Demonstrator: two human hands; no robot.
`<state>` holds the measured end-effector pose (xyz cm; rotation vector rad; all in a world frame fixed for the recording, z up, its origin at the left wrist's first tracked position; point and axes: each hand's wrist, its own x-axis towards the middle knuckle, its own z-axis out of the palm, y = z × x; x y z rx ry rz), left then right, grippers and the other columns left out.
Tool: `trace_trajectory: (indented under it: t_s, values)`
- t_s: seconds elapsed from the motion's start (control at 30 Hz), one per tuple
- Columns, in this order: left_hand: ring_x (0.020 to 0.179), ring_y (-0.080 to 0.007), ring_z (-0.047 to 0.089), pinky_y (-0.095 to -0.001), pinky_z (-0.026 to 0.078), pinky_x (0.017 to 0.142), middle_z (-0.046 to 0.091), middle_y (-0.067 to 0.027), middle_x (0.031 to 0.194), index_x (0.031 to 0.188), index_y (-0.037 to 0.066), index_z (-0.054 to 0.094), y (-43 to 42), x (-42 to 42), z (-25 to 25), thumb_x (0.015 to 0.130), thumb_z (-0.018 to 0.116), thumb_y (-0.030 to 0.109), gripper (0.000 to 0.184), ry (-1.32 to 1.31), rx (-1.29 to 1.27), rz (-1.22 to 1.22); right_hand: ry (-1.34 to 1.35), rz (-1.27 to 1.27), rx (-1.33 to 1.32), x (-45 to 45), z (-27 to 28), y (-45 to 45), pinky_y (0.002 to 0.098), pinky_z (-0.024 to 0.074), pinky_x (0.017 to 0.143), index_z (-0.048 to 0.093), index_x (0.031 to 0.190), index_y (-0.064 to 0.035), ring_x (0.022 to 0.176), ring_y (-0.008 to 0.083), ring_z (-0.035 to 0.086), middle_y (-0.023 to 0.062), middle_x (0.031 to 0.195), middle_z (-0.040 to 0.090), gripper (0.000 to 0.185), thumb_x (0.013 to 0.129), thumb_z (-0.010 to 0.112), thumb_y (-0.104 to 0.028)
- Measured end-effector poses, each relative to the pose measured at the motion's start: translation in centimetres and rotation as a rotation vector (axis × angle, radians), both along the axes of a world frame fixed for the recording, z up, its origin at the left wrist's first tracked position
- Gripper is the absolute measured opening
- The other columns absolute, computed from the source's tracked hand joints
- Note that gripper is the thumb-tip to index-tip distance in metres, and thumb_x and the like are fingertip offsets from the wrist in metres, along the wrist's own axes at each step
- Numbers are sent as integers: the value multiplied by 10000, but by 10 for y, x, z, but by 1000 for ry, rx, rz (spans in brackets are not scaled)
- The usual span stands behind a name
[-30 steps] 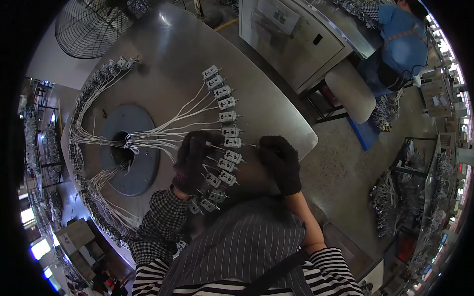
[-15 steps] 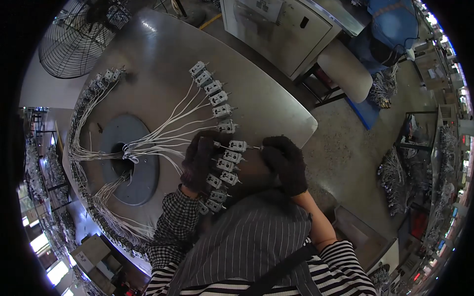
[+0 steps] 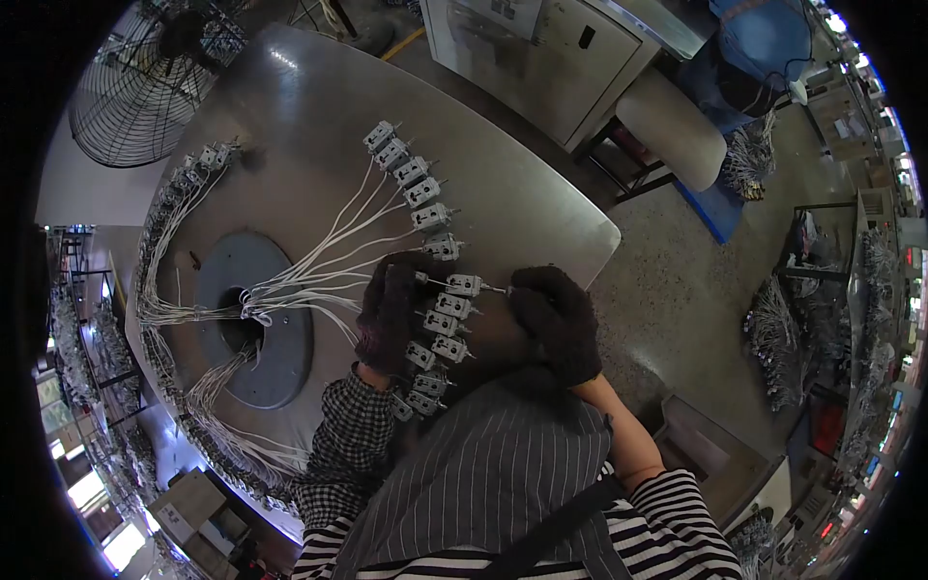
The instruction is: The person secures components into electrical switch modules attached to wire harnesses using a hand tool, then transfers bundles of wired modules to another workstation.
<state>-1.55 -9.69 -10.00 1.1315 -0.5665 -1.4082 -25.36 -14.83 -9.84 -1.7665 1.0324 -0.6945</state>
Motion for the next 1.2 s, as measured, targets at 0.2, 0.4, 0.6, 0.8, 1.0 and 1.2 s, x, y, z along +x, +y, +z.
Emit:
trace_trajectory:
  t_s: [0.2,0.4,0.6,0.8,1.0,1.2]
  values:
    - [1068,-224,664,-362,555,908,668,-135,1151,1242,21,545,4,2,-30,1056,491,406,431,-632,-90,1,-49,-205,247,13,11,0,307,514,787,664,1078,-16,935,141,625,61,996,651,212,905,632,-133]
    - [1060,-221,663,-366,548,922,671,-137,1146,1230,31,530,-3,-2,-7,1041,527,409,423,33,2,13,-86,-236,332,11,10,1,337,521,833,662,1099,-21,979,195,642,101,1009,670,261,877,661,-158]
    - [1065,-214,660,-354,544,916,672,-138,1148,1196,37,533,-5,-5,-7,1057,513,353,346,29,14,-17,21,-24,16,-7,-10,3,368,545,829,664,1074,-44,999,286,659,135,1105,648,217,874,636,-124]
    - [1023,-192,661,-338,551,885,683,-128,1107,1207,33,536,-3,-9,-12,1058,516,291,299,46,-14,10,16,-103,-24,-3,-4,4,303,508,799,679,1076,-10,934,139,628,74,964,680,245,898,633,-172]
    - [942,-186,678,-334,565,824,695,-118,1080,1197,39,551,-5,-6,0,1059,505,338,332,-42,46,-14,71,-73,114,-2,14,3,315,520,778,677,1065,-6,913,188,648,96,1015,675,223,941,581,-163]
    - [944,-194,690,-328,569,811,697,-128,1092,1199,43,551,-6,-6,-1,1069,456,363,359,-73,57,3,64,-165,171,2,17,5,323,519,830,680,1066,-15,940,204,658,94,1062,668,208,940,583,-148]
